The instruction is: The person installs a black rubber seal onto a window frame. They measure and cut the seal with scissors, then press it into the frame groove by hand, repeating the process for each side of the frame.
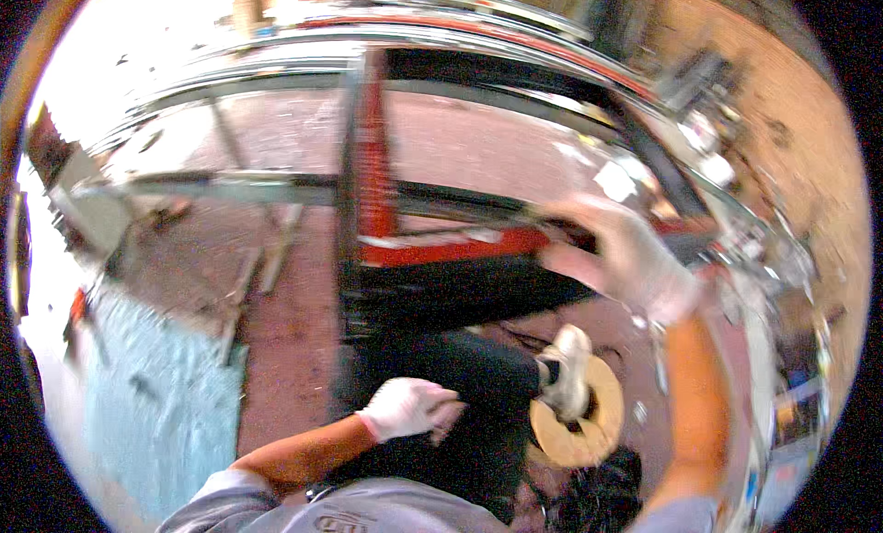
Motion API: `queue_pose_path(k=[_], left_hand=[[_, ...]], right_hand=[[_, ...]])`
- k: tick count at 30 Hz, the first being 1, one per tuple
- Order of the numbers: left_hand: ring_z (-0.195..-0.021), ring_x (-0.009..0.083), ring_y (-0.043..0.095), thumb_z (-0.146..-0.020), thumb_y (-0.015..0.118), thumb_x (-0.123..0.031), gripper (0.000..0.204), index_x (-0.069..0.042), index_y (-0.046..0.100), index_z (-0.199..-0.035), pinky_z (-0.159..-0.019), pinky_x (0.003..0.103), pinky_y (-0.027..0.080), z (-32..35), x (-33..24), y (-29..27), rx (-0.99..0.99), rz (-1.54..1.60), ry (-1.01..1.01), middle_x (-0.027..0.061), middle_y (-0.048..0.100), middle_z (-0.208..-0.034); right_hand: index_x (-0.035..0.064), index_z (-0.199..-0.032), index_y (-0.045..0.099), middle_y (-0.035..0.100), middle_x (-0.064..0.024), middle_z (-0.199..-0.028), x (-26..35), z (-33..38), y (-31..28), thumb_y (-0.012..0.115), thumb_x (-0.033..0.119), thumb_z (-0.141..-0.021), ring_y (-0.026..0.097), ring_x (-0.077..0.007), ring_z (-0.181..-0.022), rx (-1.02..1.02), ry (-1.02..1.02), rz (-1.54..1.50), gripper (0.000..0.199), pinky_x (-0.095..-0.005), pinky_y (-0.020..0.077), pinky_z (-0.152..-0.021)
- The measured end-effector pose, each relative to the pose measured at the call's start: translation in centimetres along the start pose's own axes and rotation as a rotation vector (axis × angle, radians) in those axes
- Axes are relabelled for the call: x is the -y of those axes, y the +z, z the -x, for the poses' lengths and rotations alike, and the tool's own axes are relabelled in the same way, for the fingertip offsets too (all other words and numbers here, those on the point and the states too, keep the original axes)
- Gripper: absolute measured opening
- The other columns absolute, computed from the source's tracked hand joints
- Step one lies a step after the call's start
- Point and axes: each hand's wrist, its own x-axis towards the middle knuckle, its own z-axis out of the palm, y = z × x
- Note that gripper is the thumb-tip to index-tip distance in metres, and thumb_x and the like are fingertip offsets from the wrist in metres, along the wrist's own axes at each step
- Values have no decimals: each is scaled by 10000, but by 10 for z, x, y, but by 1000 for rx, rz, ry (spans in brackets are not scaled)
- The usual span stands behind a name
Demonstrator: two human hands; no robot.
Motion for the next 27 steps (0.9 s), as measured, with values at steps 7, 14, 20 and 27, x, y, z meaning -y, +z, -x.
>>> queue_pose_path(k=[7,14,20,27], left_hand=[[-786,365,654,-944,535,-274,241,-81,652,-859,-707,474,534,-2,11,13,-100,23,176,122,657,-764],[-822,366,652,-940,552,-268,235,-70,672,-901,-743,476,524,6,22,28,-158,55,162,126,673,-825],[-818,369,656,-947,542,-274,245,-74,681,-926,-763,464,533,3,20,26,-114,39,152,134,681,-831],[-853,362,653,-948,538,-274,249,-71,681,-960,-783,462,526,5,24,31,-148,83,162,134,684,-868]], right_hand=[[-21,-1160,578,588,-169,-1088,-33,43,-4,554,546,-941,572,-320,-1029,-63,197,117,608,-383,438,-937],[-18,-1215,549,564,-158,-1146,-50,47,-1,570,439,-948,550,-309,-1084,-57,195,131,529,-391,414,-992],[4,-1325,493,551,-150,-1207,-52,49,-1,559,560,-951,563,-264,-1121,-55,278,116,673,-390,437,-993],[-29,-1337,461,561,-164,-1196,-76,65,3,563,577,-950,578,-251,-1096,-165,230,11,726,-384,457,-963]])
